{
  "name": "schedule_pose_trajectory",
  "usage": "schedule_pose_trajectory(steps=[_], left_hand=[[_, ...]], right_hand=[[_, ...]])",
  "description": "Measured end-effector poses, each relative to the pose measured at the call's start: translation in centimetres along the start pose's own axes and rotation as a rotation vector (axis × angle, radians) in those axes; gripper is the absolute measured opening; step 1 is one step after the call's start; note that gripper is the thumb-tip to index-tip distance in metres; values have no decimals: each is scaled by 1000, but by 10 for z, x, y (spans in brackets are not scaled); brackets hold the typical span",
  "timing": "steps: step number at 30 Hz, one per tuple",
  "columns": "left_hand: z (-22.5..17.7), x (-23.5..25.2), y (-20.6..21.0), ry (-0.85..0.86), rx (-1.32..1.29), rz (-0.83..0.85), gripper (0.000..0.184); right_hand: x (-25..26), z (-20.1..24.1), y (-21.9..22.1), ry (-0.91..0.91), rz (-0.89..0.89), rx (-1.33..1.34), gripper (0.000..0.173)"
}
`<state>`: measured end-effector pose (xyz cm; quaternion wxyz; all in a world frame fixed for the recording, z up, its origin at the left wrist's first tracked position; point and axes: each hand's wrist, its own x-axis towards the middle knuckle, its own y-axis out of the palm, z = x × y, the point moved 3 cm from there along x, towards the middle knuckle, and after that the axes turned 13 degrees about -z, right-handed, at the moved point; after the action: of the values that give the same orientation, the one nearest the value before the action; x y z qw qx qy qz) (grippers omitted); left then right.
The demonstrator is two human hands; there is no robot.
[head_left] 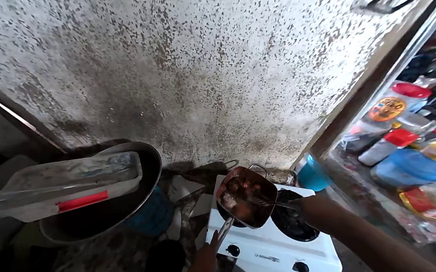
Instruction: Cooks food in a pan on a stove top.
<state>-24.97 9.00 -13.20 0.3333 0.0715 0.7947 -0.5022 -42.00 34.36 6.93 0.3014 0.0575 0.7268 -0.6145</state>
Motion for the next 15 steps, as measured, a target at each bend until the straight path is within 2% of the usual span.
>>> schedule_pose_trajectory(steps=[2, 5, 11, 15], left_hand=[[0, -2, -1, -2, -11, -2, 94], [0, -1, -2, -8, -16, 10, 95], [1, 1, 1, 25, 0, -7, 94], [0, -3, 1, 16, -32, -13, 94]], right_hand=[[4, 7, 5, -42, 33, -7, 35], [4, 24, 3, -6, 78, -32, 31], [8, 35, -5, 93, 28, -172, 27], [-12, 28, -17, 62, -38, -140, 36]])
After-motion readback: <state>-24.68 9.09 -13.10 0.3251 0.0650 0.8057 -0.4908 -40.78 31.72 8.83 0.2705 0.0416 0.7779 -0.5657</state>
